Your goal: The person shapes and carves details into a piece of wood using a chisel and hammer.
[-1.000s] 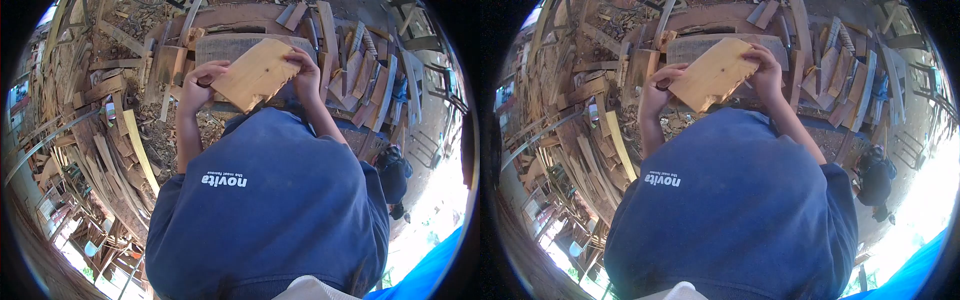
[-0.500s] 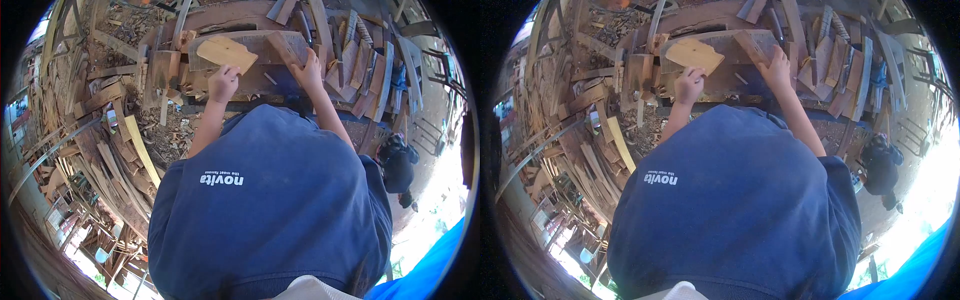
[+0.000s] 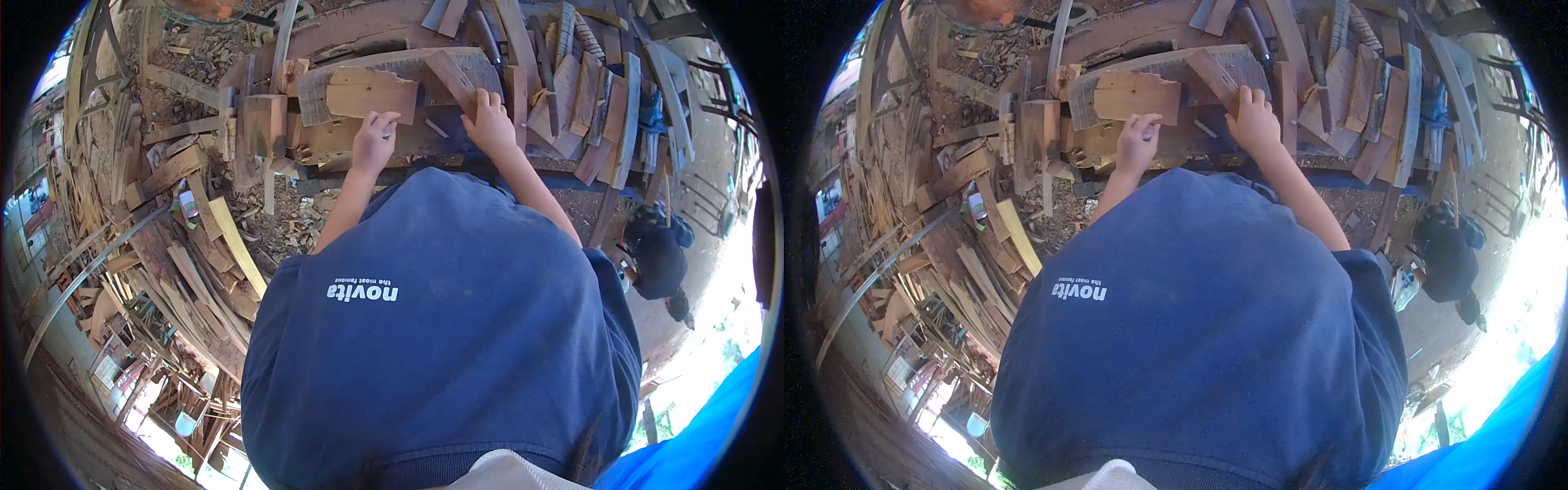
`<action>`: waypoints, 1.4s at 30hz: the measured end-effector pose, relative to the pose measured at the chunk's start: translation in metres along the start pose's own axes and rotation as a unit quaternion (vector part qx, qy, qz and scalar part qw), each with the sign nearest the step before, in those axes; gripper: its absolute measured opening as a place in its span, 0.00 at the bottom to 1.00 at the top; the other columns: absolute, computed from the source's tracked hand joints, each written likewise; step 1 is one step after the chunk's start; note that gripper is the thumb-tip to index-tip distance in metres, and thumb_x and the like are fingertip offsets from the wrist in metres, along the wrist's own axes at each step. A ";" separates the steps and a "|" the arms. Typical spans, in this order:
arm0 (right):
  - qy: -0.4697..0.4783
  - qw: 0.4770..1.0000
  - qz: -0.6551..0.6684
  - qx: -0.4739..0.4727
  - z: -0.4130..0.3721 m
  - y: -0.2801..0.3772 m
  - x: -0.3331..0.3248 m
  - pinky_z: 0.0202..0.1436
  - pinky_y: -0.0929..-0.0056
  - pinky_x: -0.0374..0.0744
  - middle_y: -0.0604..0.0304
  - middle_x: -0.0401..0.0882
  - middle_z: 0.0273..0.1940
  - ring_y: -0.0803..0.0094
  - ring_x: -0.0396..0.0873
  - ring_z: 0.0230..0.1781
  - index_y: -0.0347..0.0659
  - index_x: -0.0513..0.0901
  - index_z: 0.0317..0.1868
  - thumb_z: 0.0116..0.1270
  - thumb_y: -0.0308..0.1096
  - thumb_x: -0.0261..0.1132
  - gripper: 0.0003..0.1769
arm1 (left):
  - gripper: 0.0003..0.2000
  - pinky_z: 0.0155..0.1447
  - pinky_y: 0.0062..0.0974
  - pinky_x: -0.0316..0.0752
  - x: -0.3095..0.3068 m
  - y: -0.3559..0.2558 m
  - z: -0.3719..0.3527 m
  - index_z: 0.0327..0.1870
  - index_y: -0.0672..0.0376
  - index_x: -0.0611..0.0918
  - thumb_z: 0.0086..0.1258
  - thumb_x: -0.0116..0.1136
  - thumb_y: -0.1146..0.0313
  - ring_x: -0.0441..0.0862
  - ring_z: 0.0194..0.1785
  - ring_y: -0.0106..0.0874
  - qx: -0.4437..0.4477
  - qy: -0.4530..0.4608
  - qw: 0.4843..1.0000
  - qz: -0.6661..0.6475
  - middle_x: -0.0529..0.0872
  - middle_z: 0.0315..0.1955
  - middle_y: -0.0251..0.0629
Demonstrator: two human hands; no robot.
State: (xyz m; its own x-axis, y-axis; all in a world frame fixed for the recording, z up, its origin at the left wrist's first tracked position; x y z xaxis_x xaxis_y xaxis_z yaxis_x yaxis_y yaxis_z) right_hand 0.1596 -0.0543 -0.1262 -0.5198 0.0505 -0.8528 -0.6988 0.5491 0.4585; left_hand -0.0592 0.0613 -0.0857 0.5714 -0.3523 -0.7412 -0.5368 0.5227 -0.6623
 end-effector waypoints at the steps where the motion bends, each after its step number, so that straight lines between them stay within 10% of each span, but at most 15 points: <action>1: 0.005 1.000 0.002 0.009 0.001 -0.002 0.002 0.52 0.48 0.83 0.44 0.70 0.57 0.42 0.78 0.54 0.44 0.65 0.65 0.61 0.44 0.70 0.36 | 0.09 0.37 0.35 0.79 -0.010 -0.004 0.001 0.43 0.48 0.84 0.64 0.65 0.73 0.84 0.33 0.39 -0.007 -0.018 0.999 -0.028 0.77 0.31 0.37; 10: 0.036 0.999 0.006 0.023 0.008 0.000 0.007 0.47 0.46 0.84 0.39 0.68 0.56 0.37 0.81 0.48 0.41 0.62 0.64 0.63 0.44 0.68 0.35 | 0.10 0.28 0.18 0.76 -0.158 -0.057 0.038 0.45 0.58 0.73 0.71 0.64 0.74 0.78 0.22 0.23 -0.058 -0.208 0.965 -0.151 0.81 0.32 0.35; 15: 0.028 0.999 -0.008 0.022 0.009 0.000 0.007 0.47 0.46 0.83 0.37 0.67 0.57 0.37 0.81 0.46 0.39 0.62 0.65 0.63 0.44 0.68 0.36 | 0.16 0.27 0.23 0.77 -0.203 -0.107 0.049 0.47 0.55 0.62 0.72 0.59 0.78 0.78 0.23 0.26 0.167 -0.383 0.882 -0.218 0.79 0.30 0.41; 28: 0.029 0.999 -0.005 0.039 0.012 0.002 0.008 0.46 0.47 0.84 0.42 0.69 0.55 0.39 0.81 0.49 0.43 0.63 0.64 0.61 0.42 0.68 0.34 | 0.08 0.41 0.31 0.80 -0.124 -0.053 0.055 0.39 0.61 0.71 0.72 0.60 0.71 0.83 0.32 0.32 0.015 -0.273 0.886 -0.374 0.81 0.27 0.40; 34: 0.035 0.998 -0.021 0.041 0.012 0.002 0.009 0.45 0.48 0.85 0.42 0.69 0.56 0.39 0.81 0.49 0.43 0.63 0.64 0.61 0.42 0.68 0.34 | 0.12 0.38 0.30 0.75 -0.128 -0.017 0.063 0.35 0.58 0.72 0.72 0.63 0.65 0.77 0.28 0.27 -0.091 -0.372 0.844 -0.376 0.79 0.25 0.35; 42: 0.062 0.996 -0.014 0.056 0.013 -0.002 0.010 0.48 0.47 0.83 0.41 0.68 0.57 0.38 0.80 0.49 0.43 0.61 0.67 0.62 0.43 0.68 0.37 | 0.11 0.36 0.20 0.74 -0.134 -0.032 0.079 0.41 0.58 0.67 0.74 0.59 0.70 0.77 0.30 0.24 -0.036 -0.390 0.874 -0.289 0.77 0.30 0.37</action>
Point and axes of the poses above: each hand's wrist, its own z-axis towards the middle knuckle, its own x-axis out of the palm, y = z × x, the point moved 10 cm from there along z, towards the middle knuckle
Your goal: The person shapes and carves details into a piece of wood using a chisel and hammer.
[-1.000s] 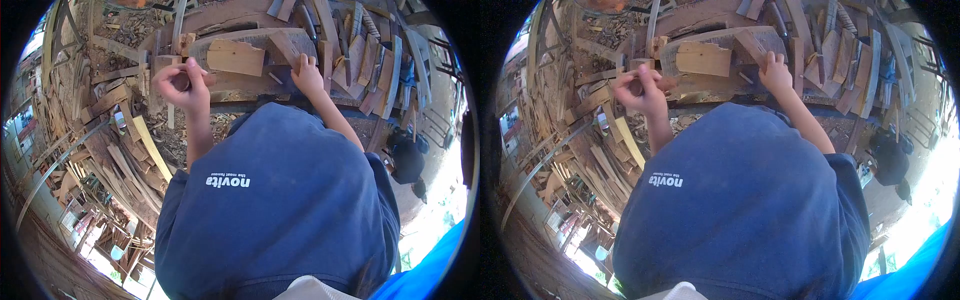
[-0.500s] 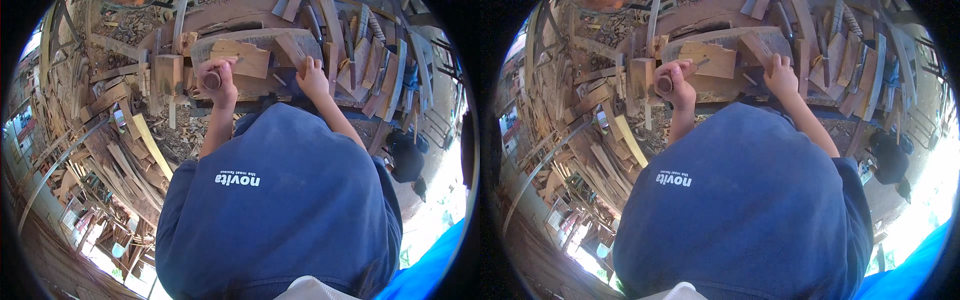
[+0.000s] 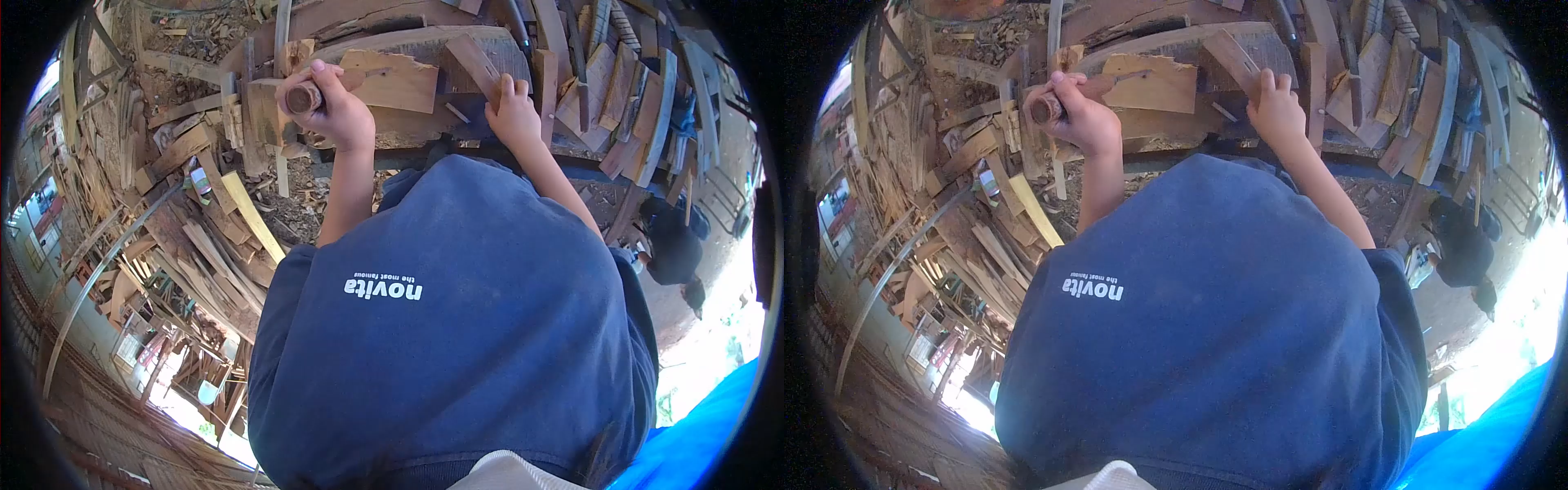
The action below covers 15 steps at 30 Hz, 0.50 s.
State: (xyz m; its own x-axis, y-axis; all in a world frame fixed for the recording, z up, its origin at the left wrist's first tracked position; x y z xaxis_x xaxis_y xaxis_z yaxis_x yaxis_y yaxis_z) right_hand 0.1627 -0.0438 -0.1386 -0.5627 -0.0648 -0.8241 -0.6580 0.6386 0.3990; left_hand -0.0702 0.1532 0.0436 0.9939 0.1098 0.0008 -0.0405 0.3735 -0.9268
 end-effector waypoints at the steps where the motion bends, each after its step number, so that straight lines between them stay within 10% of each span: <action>1: 0.001 1.000 0.001 -0.001 0.000 0.000 0.000 0.48 0.47 0.83 0.41 0.68 0.57 0.38 0.80 0.49 0.43 0.61 0.67 0.62 0.43 0.68 0.37 | 0.11 0.36 0.21 0.74 0.004 -0.008 0.001 0.41 0.57 0.66 0.74 0.58 0.71 0.77 0.31 0.24 0.032 -0.004 0.999 -0.011 0.78 0.30 0.37; 15: 0.006 1.000 0.011 0.003 0.002 -0.003 0.002 0.48 0.48 0.84 0.42 0.68 0.58 0.39 0.80 0.49 0.45 0.62 0.67 0.62 0.42 0.68 0.36 | 0.10 0.35 0.23 0.77 0.048 -0.012 -0.007 0.44 0.56 0.65 0.73 0.55 0.78 0.79 0.30 0.26 0.036 0.050 0.998 -0.032 0.78 0.30 0.38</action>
Point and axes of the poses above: each hand's wrist, its own z-axis towards the middle knuckle, its own x-axis out of the palm, y = z × x, the point moved 10 cm from there along z, towards the middle knuckle
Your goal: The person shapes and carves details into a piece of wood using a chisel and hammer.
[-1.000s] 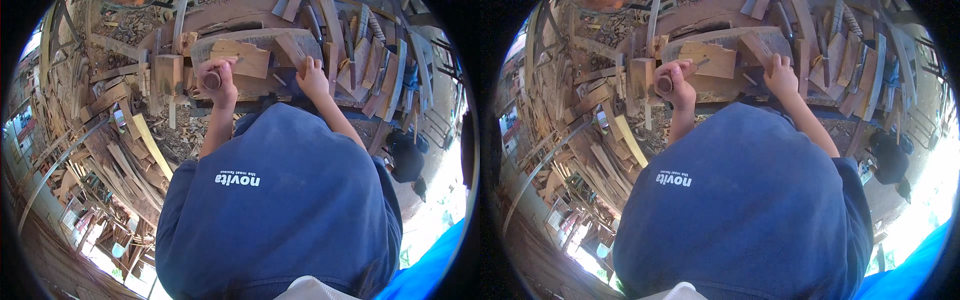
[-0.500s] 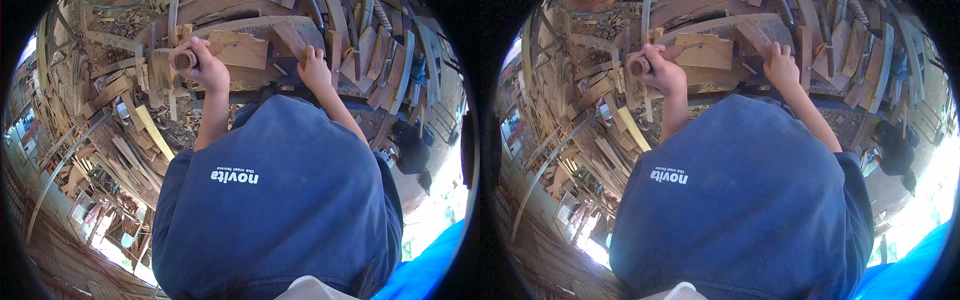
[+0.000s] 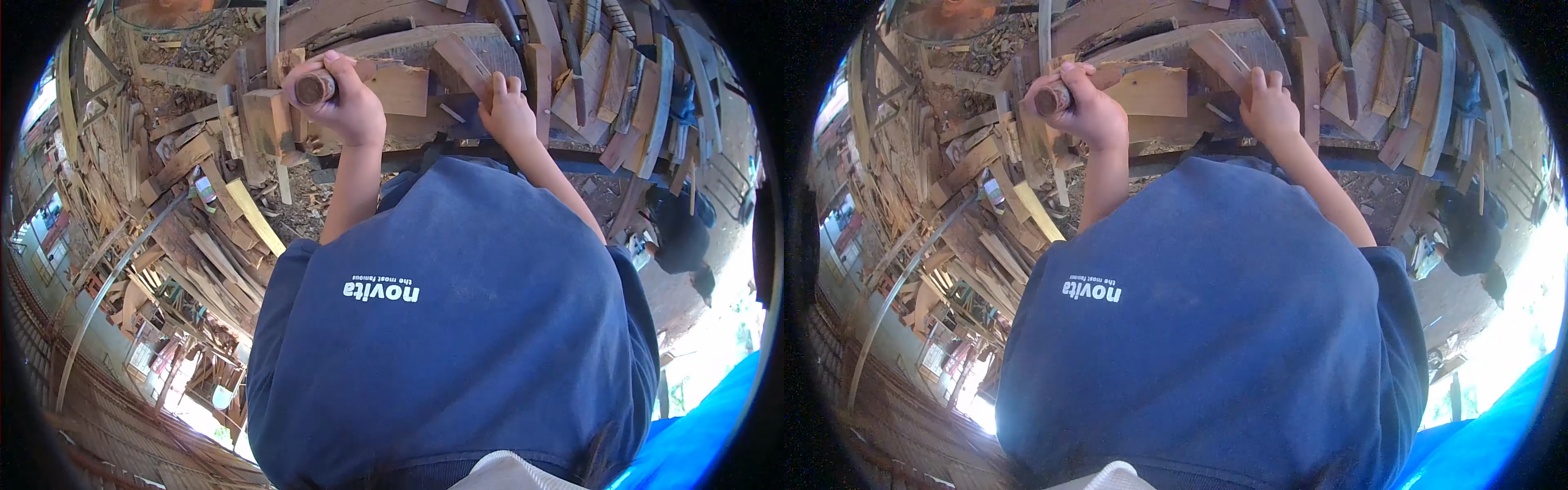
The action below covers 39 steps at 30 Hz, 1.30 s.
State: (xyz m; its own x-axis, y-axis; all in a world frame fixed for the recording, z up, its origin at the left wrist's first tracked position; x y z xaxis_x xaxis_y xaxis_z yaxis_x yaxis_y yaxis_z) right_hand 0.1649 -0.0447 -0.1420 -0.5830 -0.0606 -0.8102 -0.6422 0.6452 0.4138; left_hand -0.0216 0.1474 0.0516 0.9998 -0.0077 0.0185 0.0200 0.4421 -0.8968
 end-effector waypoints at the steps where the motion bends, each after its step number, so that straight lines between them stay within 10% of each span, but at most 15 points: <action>1: -0.001 1.000 -0.001 0.000 0.000 0.000 0.000 0.47 0.48 0.84 0.42 0.68 0.58 0.39 0.80 0.48 0.45 0.63 0.67 0.62 0.42 0.68 0.36 | 0.10 0.34 0.23 0.77 0.000 0.000 0.000 0.43 0.57 0.66 0.72 0.55 0.78 0.79 0.30 0.26 0.000 -0.002 1.000 0.006 0.78 0.30 0.38; 39: 0.004 1.000 -0.010 0.010 -0.002 -0.001 0.001 0.47 0.49 0.85 0.46 0.68 0.56 0.41 0.80 0.52 0.48 0.62 0.65 0.54 0.31 0.70 0.39 | 0.11 0.38 0.26 0.80 0.001 -0.007 -0.012 0.43 0.56 0.68 0.69 0.57 0.81 0.80 0.30 0.27 0.064 0.042 0.993 0.091 0.77 0.32 0.38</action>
Point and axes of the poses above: each hand's wrist, its own z-axis towards the middle knuckle, its own x-axis out of the palm, y = z × x, the point moved 10 cm from there along z, towards the middle knuckle
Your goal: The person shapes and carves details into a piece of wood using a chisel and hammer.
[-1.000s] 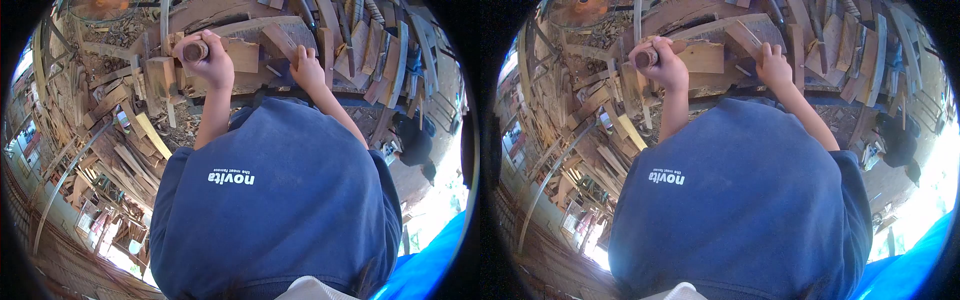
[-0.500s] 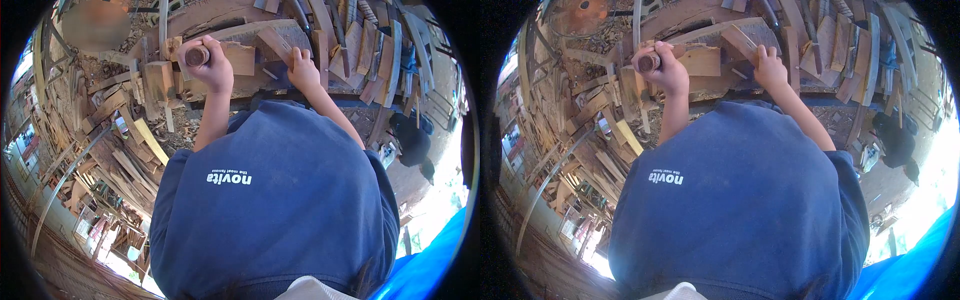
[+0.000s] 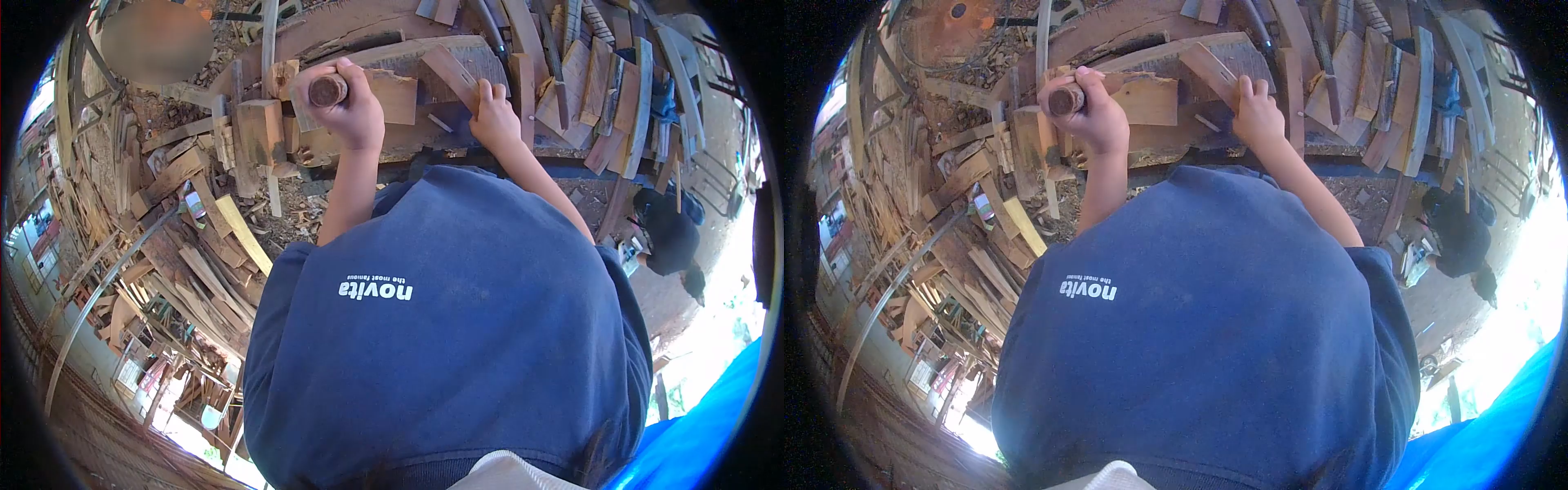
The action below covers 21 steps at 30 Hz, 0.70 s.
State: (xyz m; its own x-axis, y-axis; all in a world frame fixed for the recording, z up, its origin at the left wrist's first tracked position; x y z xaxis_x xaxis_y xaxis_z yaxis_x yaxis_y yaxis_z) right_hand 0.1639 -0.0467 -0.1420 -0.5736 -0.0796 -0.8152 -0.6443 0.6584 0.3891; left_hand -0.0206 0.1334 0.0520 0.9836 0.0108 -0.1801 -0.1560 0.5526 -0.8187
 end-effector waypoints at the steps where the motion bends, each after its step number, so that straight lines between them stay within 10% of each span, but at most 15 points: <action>1: -0.001 1.000 -0.001 -0.001 0.000 0.000 0.000 0.47 0.49 0.85 0.46 0.68 0.56 0.41 0.80 0.52 0.48 0.62 0.65 0.54 0.31 0.70 0.39 | 0.11 0.38 0.26 0.80 0.000 0.001 0.000 0.43 0.56 0.68 0.69 0.57 0.81 0.80 0.30 0.27 -0.003 -0.001 1.000 -0.006 0.77 0.33 0.38; 21: -0.006 1.000 0.000 -0.003 0.000 0.000 0.000 0.48 0.49 0.84 0.45 0.68 0.56 0.40 0.79 0.52 0.48 0.61 0.66 0.55 0.30 0.69 0.38 | 0.11 0.37 0.25 0.80 0.001 0.003 -0.004 0.44 0.56 0.68 0.69 0.57 0.80 0.81 0.31 0.26 0.017 -0.013 1.000 0.015 0.77 0.34 0.37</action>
State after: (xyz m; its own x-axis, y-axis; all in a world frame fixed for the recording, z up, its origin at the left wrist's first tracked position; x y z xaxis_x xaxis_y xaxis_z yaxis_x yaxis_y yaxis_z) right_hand 0.1639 -0.0460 -0.1419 -0.5669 -0.0701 -0.8208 -0.6478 0.6534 0.3916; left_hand -0.0209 0.1318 0.0469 0.9806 0.0495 -0.1899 -0.1830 0.5798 -0.7940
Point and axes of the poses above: each hand's wrist, its own z-axis towards the middle knuckle, its own x-axis out of the palm, y = z × x, the point moved 10 cm from there along z, towards the middle knuckle
